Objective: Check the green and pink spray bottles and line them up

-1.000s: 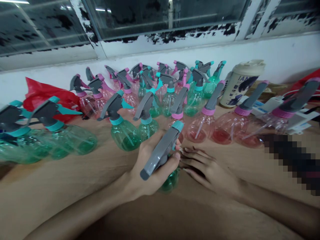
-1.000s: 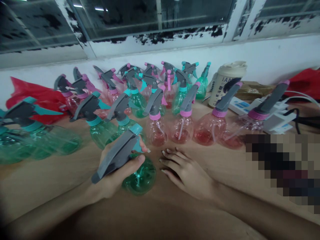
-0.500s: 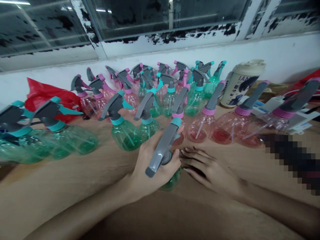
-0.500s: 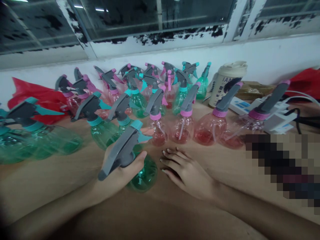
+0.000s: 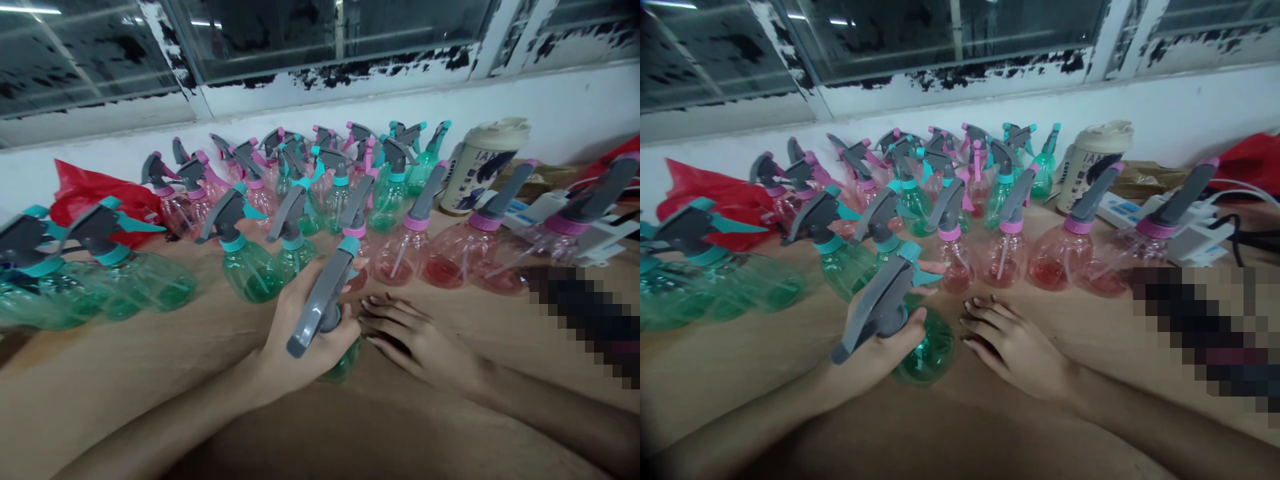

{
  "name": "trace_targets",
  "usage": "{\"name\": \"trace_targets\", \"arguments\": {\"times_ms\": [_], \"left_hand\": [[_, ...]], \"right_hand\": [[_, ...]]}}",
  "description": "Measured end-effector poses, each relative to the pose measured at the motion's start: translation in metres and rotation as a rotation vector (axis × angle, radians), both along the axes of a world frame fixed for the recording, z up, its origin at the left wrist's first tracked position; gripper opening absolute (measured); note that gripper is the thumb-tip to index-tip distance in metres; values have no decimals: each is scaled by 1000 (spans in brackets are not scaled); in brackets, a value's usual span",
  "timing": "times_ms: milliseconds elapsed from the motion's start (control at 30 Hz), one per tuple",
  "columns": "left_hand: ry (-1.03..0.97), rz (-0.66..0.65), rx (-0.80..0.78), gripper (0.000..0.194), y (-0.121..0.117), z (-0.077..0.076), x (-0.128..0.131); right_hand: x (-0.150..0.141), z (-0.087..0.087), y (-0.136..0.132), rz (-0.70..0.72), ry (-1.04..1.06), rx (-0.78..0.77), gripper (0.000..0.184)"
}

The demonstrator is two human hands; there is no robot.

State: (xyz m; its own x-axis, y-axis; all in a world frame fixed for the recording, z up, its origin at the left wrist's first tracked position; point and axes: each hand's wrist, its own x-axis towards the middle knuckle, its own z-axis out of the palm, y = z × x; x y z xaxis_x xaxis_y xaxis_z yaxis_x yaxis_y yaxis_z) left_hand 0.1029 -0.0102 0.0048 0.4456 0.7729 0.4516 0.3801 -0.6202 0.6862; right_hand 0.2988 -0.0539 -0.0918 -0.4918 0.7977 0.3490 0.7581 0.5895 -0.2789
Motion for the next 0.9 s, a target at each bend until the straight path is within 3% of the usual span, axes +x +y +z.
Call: {"name": "trace_targets", "arguments": {"times_ms": [133,433,567,900], "left_hand": [[11,-32,13,46,1,3,-2],[68,-61,90,20,4,6,-4],[73,-73,129,19,3,5,-4],[39,-69,28,16,3,5,-4]], "right_hand": [[0,0,0,6,16,15,31],[-1,4,0,14,39,32,31],[-1,3,0,14,23,25,31],[0,2,0,16,22,25,30]]}}
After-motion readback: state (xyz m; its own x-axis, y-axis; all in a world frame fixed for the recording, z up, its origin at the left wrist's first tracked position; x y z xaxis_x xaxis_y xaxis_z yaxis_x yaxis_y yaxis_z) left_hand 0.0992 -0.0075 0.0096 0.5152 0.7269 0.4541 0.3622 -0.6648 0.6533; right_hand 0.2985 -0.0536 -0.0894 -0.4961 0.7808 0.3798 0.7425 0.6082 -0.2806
